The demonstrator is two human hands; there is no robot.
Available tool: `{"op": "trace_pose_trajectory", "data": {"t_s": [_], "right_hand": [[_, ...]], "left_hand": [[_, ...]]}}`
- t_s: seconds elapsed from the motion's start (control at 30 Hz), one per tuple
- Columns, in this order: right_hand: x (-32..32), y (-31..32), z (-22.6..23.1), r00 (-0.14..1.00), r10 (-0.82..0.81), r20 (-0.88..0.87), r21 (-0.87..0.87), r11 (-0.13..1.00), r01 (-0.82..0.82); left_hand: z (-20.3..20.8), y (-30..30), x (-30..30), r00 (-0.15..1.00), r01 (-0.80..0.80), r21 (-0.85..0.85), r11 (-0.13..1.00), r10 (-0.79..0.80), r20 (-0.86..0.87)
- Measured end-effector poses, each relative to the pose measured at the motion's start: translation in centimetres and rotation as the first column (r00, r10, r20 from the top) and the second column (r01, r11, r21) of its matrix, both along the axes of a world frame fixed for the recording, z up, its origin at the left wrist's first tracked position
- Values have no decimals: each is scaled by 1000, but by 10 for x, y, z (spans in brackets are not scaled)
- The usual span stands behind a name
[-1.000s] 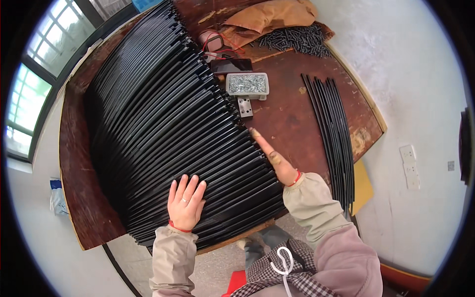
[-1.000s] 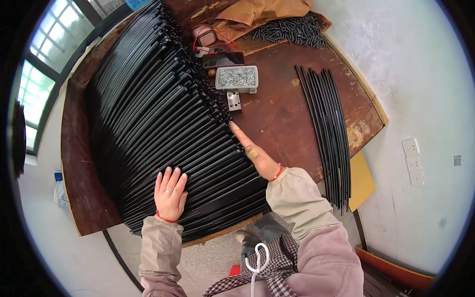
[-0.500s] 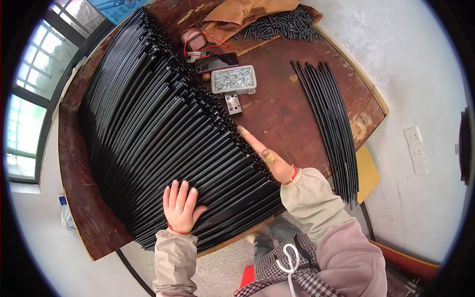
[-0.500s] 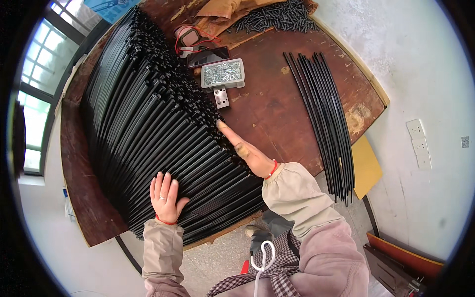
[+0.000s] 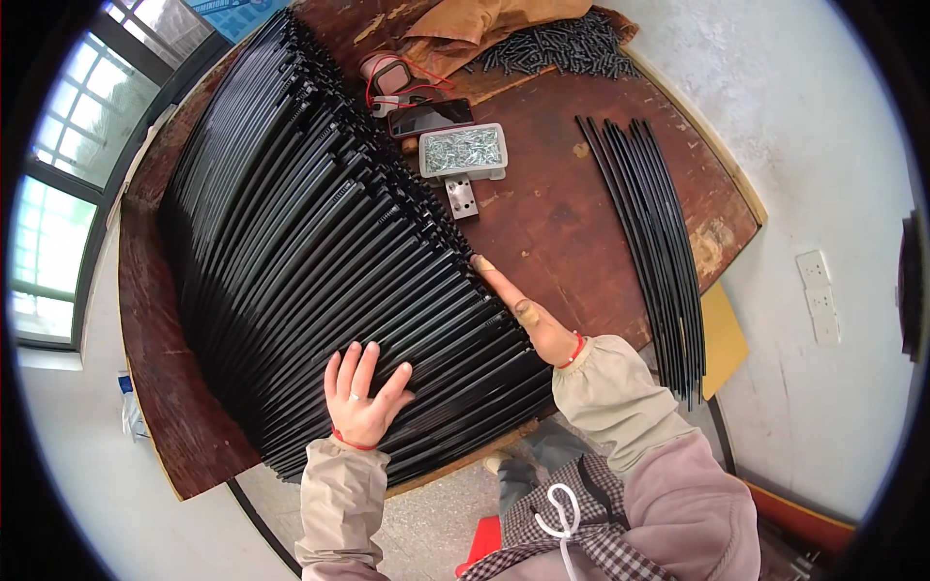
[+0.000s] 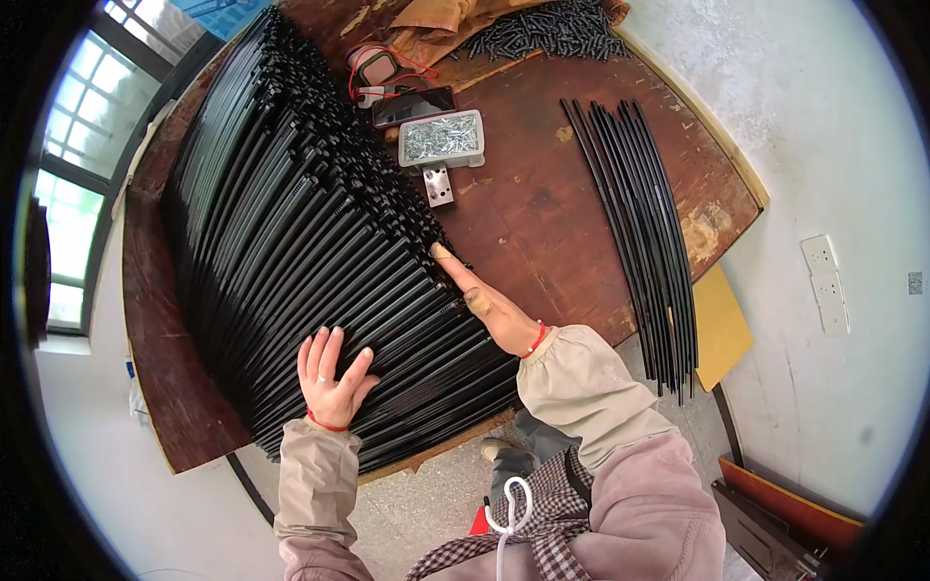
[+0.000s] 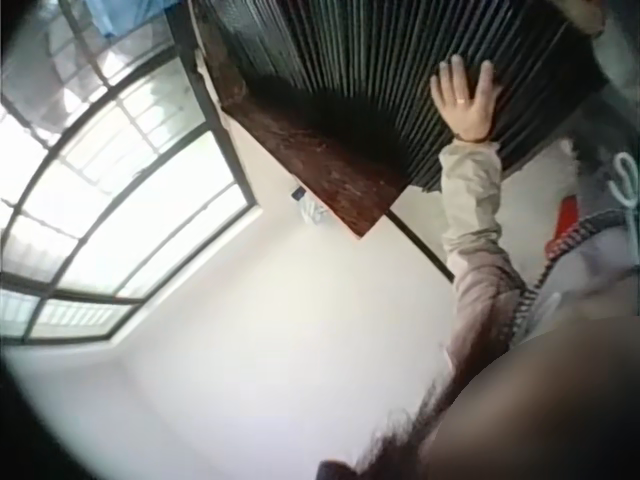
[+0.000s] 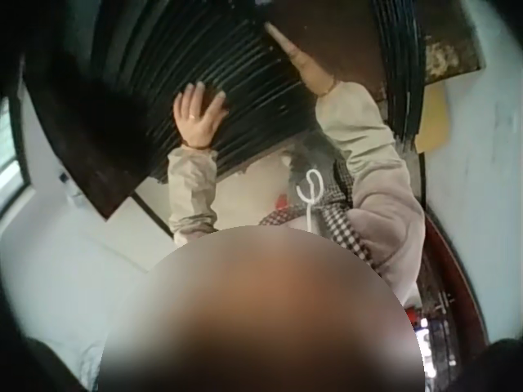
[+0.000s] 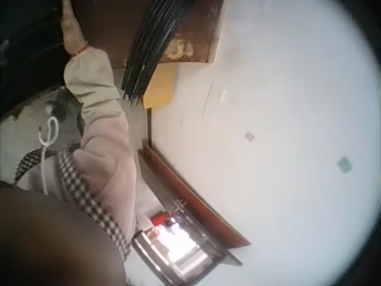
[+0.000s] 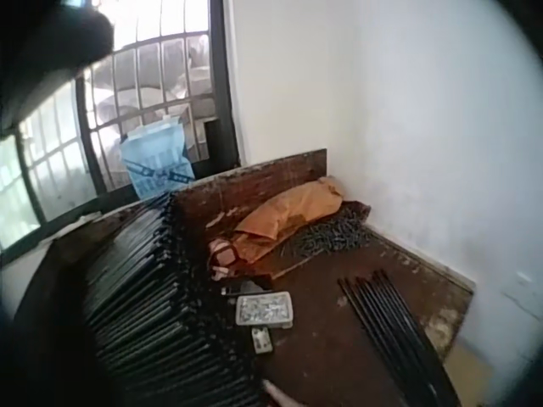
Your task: Assembling long black plastic rods into sets or racks at a factory workbench.
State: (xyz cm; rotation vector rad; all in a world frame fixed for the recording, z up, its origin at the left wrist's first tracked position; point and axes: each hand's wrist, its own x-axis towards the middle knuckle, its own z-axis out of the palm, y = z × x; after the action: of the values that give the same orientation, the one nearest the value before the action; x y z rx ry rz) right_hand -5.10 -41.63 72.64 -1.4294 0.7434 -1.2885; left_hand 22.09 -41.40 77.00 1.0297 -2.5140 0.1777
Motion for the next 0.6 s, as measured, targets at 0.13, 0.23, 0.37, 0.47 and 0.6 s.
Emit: {"op": "trace_pose_trajectory", "data": {"t_s": [0.13,0.23,0.37,0.47,0.6], "right_hand": [[-4,0,-3,998,17,62,28,999,-19],[-3,3,-3,999,21,26,13,1000,-21],[-2,4,-3,1000,14,-20,-14,1000,-14],[0,3,-4,998,-13,-61,-47,999,10],[1,3,-4,996,-14,-88,-10,1000,13]], "left_hand": [[-4,17,1,992,115,-165,980,-121,-29],[-12,21,2,997,80,-120,990,-78,17],[-16,20,-1,997,40,-80,996,-35,64],[-16,18,-7,999,28,-85,996,-24,46],[-16,14,-10,996,66,-64,996,-62,61]]}}
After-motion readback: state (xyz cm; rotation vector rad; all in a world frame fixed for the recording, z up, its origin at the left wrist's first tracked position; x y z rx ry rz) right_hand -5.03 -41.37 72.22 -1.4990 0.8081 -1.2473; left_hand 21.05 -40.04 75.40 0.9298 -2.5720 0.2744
